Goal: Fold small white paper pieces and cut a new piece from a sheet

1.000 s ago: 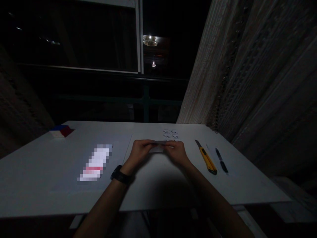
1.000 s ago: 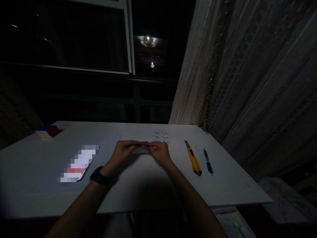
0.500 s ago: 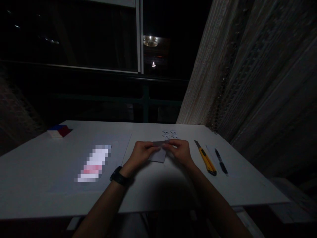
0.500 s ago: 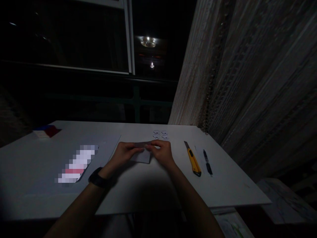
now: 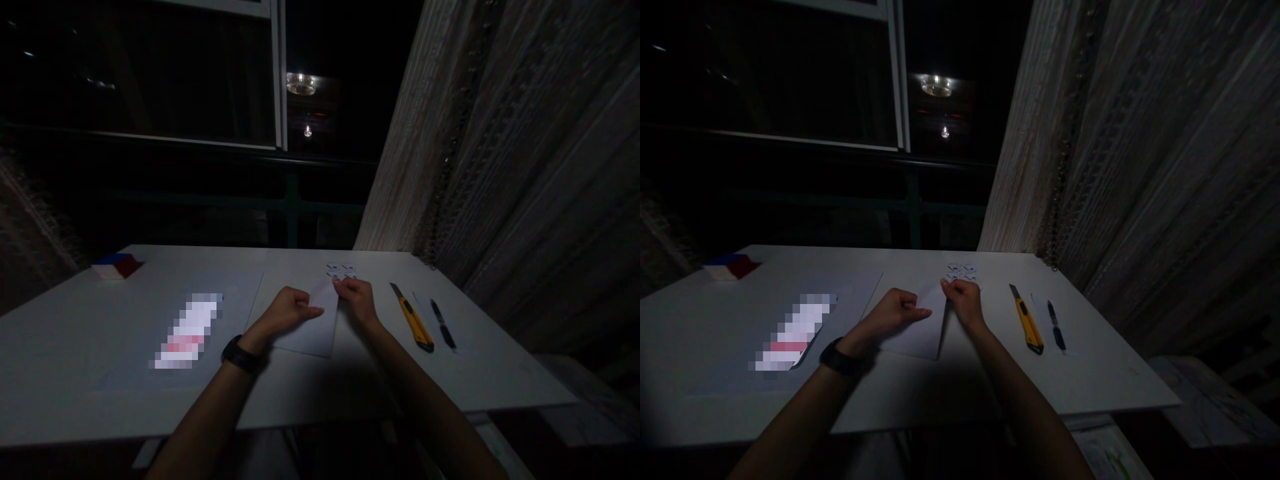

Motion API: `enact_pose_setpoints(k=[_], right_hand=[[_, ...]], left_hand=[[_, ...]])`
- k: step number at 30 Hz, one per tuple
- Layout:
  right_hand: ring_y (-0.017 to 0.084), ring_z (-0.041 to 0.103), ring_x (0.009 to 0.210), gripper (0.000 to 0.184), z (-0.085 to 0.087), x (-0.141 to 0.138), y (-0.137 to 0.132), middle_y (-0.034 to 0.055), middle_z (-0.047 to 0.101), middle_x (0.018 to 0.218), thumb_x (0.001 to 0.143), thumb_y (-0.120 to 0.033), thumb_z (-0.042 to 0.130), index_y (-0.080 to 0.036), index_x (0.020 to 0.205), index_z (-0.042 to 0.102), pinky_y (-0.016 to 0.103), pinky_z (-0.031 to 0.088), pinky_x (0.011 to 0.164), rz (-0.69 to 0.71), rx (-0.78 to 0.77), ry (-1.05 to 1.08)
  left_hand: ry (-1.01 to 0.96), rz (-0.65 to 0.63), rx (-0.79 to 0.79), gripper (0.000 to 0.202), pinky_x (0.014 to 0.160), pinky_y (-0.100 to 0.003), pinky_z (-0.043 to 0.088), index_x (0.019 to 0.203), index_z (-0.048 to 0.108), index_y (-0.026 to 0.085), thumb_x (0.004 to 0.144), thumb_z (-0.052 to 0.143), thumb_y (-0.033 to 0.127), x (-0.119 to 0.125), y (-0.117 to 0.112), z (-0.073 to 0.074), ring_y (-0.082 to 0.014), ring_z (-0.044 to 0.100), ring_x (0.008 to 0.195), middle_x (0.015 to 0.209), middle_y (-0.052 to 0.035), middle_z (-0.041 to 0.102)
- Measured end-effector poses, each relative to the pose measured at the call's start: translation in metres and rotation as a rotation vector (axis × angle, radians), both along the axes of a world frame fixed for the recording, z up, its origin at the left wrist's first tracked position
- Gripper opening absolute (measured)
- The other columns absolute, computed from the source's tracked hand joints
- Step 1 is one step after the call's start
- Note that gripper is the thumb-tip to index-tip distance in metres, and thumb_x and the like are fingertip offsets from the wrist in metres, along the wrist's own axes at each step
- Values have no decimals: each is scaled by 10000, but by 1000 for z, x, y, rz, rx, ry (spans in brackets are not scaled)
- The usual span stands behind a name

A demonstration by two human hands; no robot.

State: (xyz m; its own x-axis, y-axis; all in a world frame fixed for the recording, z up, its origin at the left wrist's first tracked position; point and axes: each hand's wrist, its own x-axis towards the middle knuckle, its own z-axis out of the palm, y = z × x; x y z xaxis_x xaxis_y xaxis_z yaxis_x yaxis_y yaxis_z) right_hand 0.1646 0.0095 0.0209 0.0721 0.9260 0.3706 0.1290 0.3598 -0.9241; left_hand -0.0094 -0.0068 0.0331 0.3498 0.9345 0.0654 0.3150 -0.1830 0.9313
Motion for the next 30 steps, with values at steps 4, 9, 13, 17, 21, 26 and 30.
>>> enact_pose_setpoints(k=[4, 9, 13, 17, 21, 26, 30], right_hand=[[94, 363, 476, 375, -3, -1, 2, -37, 398, 454, 662, -457, 594, -180, 453, 453, 234, 317, 487, -29, 34, -38], [103, 383, 483, 415, -7, -4, 2, -29, 424, 464, 711, -515, 525, -183, 472, 458, 233, 314, 491, -88, 34, -148], [105, 403, 484, 423, -11, -11, -2, -27, 451, 471, 733, -530, 500, -178, 499, 480, 232, 307, 502, -100, 40, -307], [106, 393, 482, 448, -12, -14, -6, -30, 422, 457, 802, -518, 408, -191, 495, 415, 235, 280, 498, -176, 78, -413], [113, 425, 504, 449, -12, -13, -7, -23, 455, 481, 798, -535, 411, -192, 511, 446, 235, 298, 516, -130, 62, -454], [106, 389, 482, 459, -12, -13, -9, -25, 426, 464, 790, -535, 426, -193, 484, 421, 240, 279, 503, -129, 76, -450], [96, 339, 463, 461, -15, -11, -2, -41, 362, 448, 757, -549, 462, -196, 471, 380, 238, 261, 480, -104, 53, -353]], left_hand=[[-6, 8, 0, 440, 388, -205, 155, 427, 368, 173, 560, 693, 438, 0, 1, -4, -45, 233, 389, 417, 79, 290], [-140, 20, -121, 318, 406, -202, 250, 489, 530, 145, 554, 713, 397, 0, 3, -4, -63, 349, 404, 446, 41, 445], [-263, 74, -200, 279, 493, -231, 376, 626, 636, 120, 536, 740, 362, -2, 7, -8, -117, 510, 506, 583, -26, 604], [-319, 35, -277, 313, 587, -282, 438, 707, 665, 110, 531, 750, 354, -3, 9, -12, -165, 585, 606, 704, -78, 663], [-323, 56, -276, 335, 597, -293, 446, 703, 665, 105, 516, 756, 368, -3, 9, -11, -169, 592, 612, 707, -83, 666], [-307, 50, -285, 298, 571, -266, 436, 665, 657, 117, 509, 758, 351, -2, 8, -9, -154, 585, 598, 680, -63, 658], [-287, 18, -276, 267, 534, -250, 413, 625, 653, 128, 501, 759, 340, -1, 5, -7, -140, 563, 554, 614, -39, 636]])
